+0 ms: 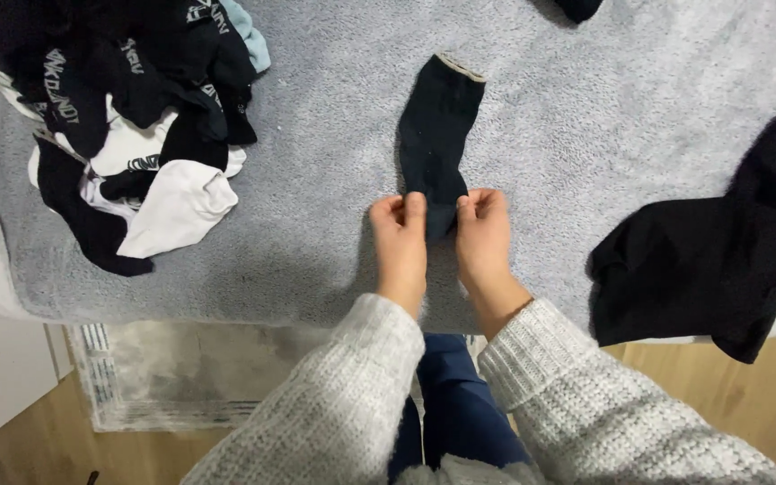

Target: Folding and rolling pairs of socks on a bed and organizing them into a dresser drawer.

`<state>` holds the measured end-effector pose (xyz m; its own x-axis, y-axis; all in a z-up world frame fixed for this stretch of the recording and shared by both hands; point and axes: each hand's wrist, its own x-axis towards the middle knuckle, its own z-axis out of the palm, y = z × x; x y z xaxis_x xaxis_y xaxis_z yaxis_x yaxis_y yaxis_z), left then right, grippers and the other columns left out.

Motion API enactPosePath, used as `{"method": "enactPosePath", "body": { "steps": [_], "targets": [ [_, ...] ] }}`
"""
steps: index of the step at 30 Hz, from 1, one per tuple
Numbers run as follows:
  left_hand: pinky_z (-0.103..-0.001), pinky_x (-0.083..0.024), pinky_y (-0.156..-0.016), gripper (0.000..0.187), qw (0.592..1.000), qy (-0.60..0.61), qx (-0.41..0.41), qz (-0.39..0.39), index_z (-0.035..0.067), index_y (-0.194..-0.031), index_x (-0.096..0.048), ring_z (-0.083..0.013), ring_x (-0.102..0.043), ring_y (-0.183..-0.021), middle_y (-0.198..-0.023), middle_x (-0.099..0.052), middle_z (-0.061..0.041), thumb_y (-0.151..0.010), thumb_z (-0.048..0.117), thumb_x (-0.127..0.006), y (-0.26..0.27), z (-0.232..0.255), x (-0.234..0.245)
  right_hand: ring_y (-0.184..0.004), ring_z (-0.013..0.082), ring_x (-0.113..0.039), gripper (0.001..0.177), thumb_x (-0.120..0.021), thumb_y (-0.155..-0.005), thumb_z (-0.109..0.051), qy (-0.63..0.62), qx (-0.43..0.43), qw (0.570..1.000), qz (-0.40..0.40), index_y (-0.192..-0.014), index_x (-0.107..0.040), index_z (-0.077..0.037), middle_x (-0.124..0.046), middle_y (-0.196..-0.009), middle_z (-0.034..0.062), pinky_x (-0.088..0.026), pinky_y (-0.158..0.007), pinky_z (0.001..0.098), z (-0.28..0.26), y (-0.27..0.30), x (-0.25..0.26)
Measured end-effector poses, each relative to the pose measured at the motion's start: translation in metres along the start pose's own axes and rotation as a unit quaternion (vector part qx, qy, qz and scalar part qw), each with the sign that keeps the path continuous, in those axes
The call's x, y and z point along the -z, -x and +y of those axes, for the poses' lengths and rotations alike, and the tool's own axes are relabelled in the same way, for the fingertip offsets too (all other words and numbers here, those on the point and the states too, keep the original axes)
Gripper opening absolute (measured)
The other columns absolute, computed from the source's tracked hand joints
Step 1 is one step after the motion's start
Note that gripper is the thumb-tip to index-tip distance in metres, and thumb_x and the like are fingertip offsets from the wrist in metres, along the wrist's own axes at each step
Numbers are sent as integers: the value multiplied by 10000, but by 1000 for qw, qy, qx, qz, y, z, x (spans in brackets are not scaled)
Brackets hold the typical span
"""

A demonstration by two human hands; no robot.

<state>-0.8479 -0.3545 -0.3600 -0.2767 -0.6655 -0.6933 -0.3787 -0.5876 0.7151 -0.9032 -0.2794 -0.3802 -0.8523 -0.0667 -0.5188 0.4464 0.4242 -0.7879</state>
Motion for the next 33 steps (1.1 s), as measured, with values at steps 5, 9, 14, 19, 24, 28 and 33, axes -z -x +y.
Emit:
{"method": "enactPosePath", "body": {
  "steps": [5,9,14,19,24,28,33],
  "targets": [
    [-225,-478,-776,514,1000,8,-7,-29,44,-1307,-387,-118,-521,-907,-995,-537,-47,-903,63,-704,-1,-22,5,-777,142,-520,278,-713,-976,-300,18,2,1000,-5,-1100,-582,-89,-585,-845,38,-417,-665,279,-16,14,3],
    [-251,-540,-783,447,993,-107,-55,-7,71,-1285,-440,-118,-559,-909,-1036,-548,-45,-897,-30,-637,-9,-32,17,-1034,428,-650,474,-754,-906,-104,110,32,991,-74,-1277,-480,6,-616,-1058,261,-545,-842,492,-14,19,7],
    [-336,-590,-779,448,959,-218,-180,8,43,-1229,-482,-266,-653,-936,-1100,-517,-125,-842,-44,-690,-3,-22,34,-1168,501,-596,560,-783,-904,-127,206,112,971,-54,-1314,-445,50,-579,-1171,299,-538,-941,549,-4,19,8],
    [-382,-517,-781,255,896,-279,-331,101,62,-1058,-591,-315,-586,-887,-973,-501,-87,-836,-49,-648,-24,15,102,-1102,429,-577,449,-749,-942,-136,225,215,950,5,-1267,-513,62,-543,-1120,227,-513,-938,492,-18,26,0],
    [-283,-471,-664,119,782,-295,-473,279,102,-984,-617,-209,-530,-789,-852,-521,-14,-963,-4,-668,-50,66,201,-1112,298,-486,282,-685,-974,-87,223,304,926,15,-1217,-556,-23,-510,-1121,118,-397,-987,398,-53,49,-25],
    [-260,-451,-641,97,755,-274,-502,322,52,-988,-619,-205,-498,-799,-841,-471,-19,-966,-13,-688,-65,106,260,-1128,279,-478,256,-671,-960,-61,211,316,925,4,-1189,-558,-80,-491,-1148,64,-371,-995,372,-73,69,-56],
    [-491,-459,-956,496,756,-308,-444,369,59,-1188,-548,-398,-549,-1097,-1181,-486,-145,-815,11,-871,-84,126,308,-1040,255,-619,149,-620,-931,11,120,315,935,-109,-1021,-645,-105,-629,-1052,85,-514,-798,309,-96,107,-109]
  ]
}}
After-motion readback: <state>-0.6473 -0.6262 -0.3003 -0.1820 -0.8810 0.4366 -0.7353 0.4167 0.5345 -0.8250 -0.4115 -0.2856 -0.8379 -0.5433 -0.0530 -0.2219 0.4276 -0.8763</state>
